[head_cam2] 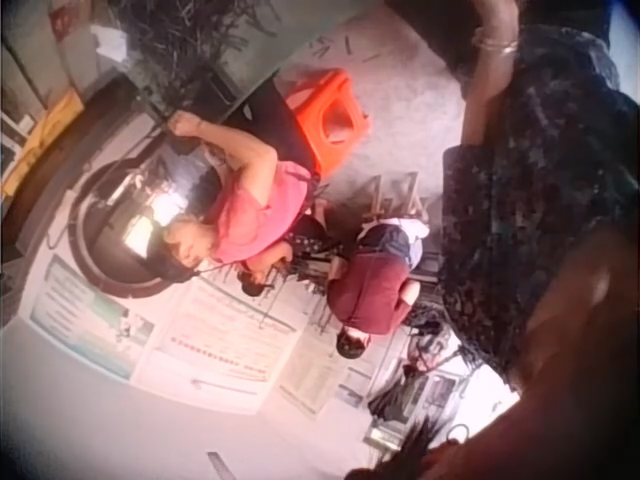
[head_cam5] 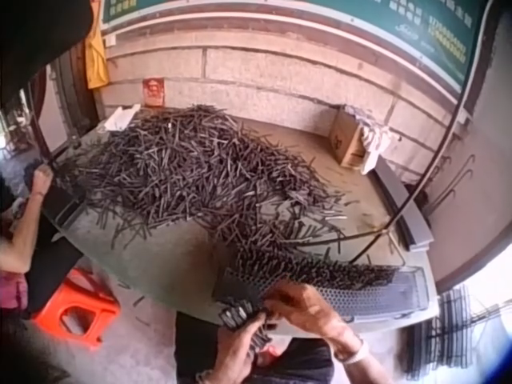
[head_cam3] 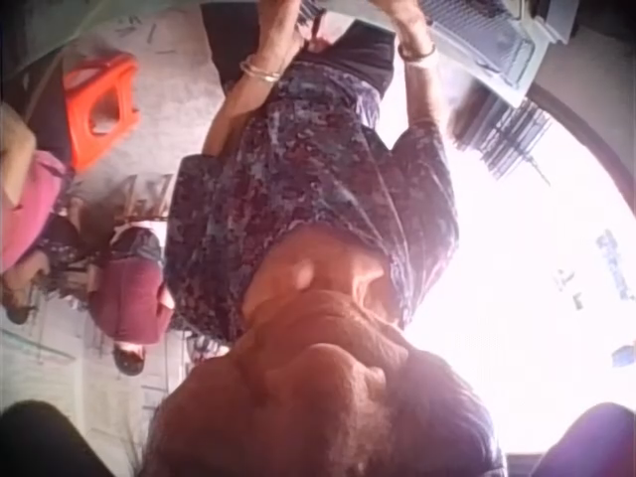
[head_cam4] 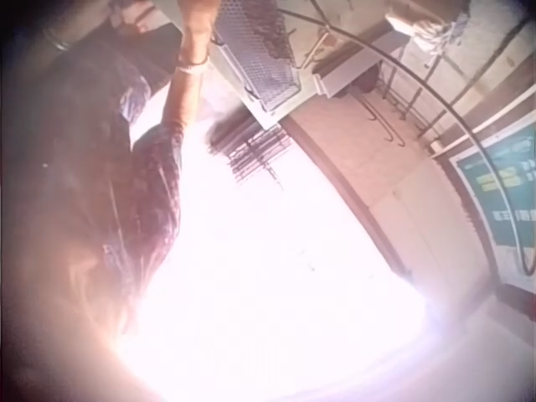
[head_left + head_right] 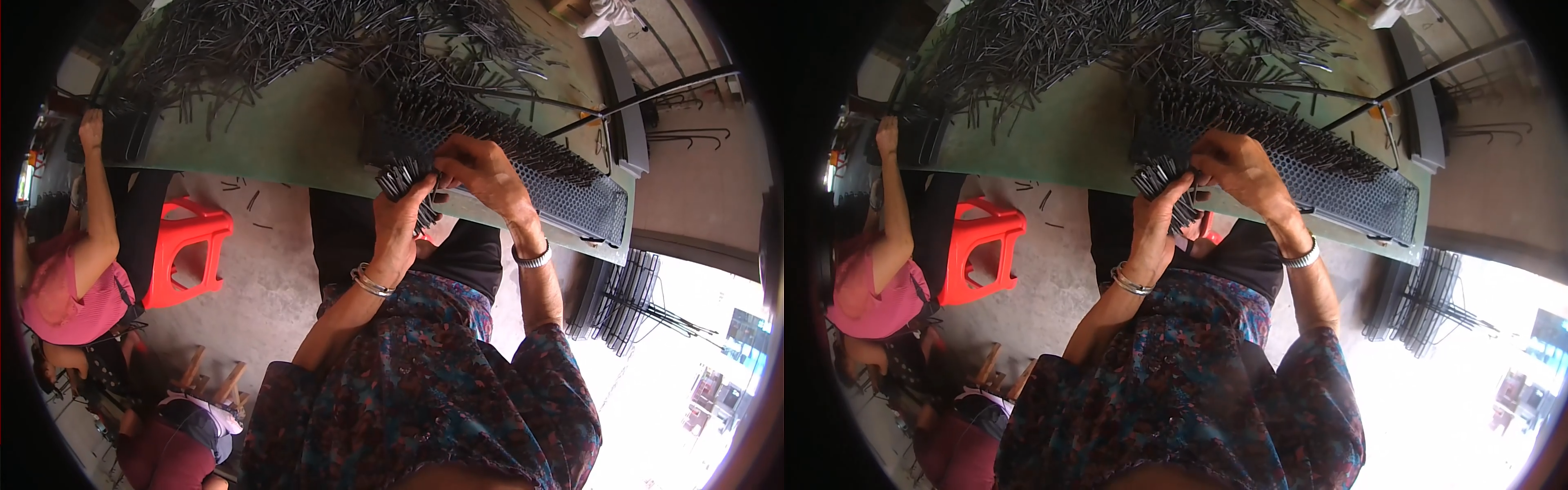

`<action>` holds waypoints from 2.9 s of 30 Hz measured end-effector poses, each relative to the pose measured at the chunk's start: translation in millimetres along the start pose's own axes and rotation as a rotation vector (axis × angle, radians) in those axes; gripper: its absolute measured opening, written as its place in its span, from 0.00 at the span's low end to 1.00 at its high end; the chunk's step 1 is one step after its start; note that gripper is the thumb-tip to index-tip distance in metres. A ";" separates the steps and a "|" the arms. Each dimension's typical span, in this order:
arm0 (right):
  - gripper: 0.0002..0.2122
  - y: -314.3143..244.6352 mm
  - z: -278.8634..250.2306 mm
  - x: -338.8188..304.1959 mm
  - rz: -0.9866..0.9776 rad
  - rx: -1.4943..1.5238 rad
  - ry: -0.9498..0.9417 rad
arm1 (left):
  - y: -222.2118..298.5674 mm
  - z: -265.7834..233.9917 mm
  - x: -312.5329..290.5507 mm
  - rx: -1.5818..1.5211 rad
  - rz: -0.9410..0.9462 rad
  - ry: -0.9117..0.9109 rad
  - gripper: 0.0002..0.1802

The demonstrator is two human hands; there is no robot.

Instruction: The recorder is inserting bunches of thin black metal strips into a perforated assembly rack.

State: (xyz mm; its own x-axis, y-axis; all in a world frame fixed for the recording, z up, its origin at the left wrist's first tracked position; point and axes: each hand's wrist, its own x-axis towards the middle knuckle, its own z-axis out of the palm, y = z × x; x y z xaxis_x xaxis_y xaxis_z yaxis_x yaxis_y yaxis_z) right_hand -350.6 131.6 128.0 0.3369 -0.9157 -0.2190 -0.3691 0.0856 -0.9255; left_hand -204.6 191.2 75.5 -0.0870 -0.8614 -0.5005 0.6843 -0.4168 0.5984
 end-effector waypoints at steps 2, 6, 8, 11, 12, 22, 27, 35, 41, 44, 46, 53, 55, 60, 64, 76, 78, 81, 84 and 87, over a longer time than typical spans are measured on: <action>0.06 -0.4 1.6 -0.8 0.000 -0.039 -0.007 | -0.6 1.6 -0.4 0.040 0.058 0.016 0.10; 0.06 1.2 3.6 -4.7 0.002 -0.001 0.050 | 3.0 3.2 -2.8 0.078 0.020 0.001 0.10; 0.06 2.2 3.9 -6.3 0.009 -0.002 0.073 | 2.1 1.7 -2.9 0.026 -0.017 -0.026 0.09; 0.06 4.1 -0.8 -8.1 -0.040 0.193 0.161 | -0.3 -1.0 4.1 -0.110 -0.104 0.030 0.10; 0.06 2.8 -4.0 -8.0 -0.079 0.093 0.282 | -1.2 -2.4 4.5 -0.111 -0.103 0.030 0.10; 0.04 11.8 -3.8 15.8 -0.280 -0.254 0.594 | -5.2 -0.1 -0.9 -0.148 -0.253 -0.088 0.11; 0.03 14.1 -2.6 20.1 -0.409 -0.304 0.654 | -5.0 -5.4 -0.2 -0.125 -0.284 -0.057 0.11; 0.04 7.8 -10.0 15.9 -0.381 -0.412 0.576 | -4.6 -5.6 -0.8 -0.147 -0.272 -0.075 0.10; 0.06 16.4 -13.9 21.3 -0.462 -0.477 0.462 | -4.2 -5.0 -2.1 -0.109 -0.261 -0.060 0.08; 0.07 15.0 -10.5 22.2 -0.501 -0.653 0.511 | -7.0 -3.7 -2.6 -0.057 -0.227 -0.028 0.11; 0.07 15.4 -10.3 22.4 -0.503 -0.696 0.573 | -6.3 -8.9 -0.4 -0.049 -0.232 -0.061 0.11; 0.08 22.6 -5.7 25.2 -0.446 -0.865 0.592 | -6.0 -7.3 -1.7 -0.027 -0.165 -0.059 0.11; 0.10 22.1 -3.4 20.9 -0.510 -0.778 0.635 | -4.8 -8.1 -2.2 -0.014 -0.152 -0.068 0.11; 0.12 11.8 9.0 -5.2 -0.212 -0.184 0.295 | 0.2 -6.8 -4.9 0.043 -0.177 -0.098 0.11; 0.13 15.7 3.3 -8.1 -0.091 0.003 0.141 | 7.5 8.3 -12.8 0.039 -0.178 -0.050 0.12; 0.08 8.1 0.3 -15.7 0.001 0.047 0.094 | 8.7 5.0 -9.9 0.083 -0.147 -0.074 0.14; 0.08 8.3 -0.8 -15.1 0.009 0.057 0.106 | 8.0 4.7 -11.3 0.107 -0.127 -0.076 0.15; 0.07 10.6 -4.3 -15.4 0.035 0.113 0.092 | 7.4 3.7 -11.5 0.152 -0.145 -0.112 0.15; 0.07 15.1 -8.8 -15.6 0.022 0.066 0.045 | 6.9 1.5 -10.2 0.137 -0.173 -0.153 0.16; 0.06 7.4 -11.3 -19.0 -0.033 0.083 0.100 | 1.2 -3.5 -5.6 0.097 -0.236 -0.143 0.15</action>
State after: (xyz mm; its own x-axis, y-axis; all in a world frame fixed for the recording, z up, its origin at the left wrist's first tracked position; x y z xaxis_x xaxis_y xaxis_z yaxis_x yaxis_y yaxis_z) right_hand -369.5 145.2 128.9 0.2584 -0.9527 -0.1601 -0.2853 0.0830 -0.9548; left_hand -200.8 196.5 76.8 -0.3417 -0.7664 -0.5439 0.5612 -0.6306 0.5361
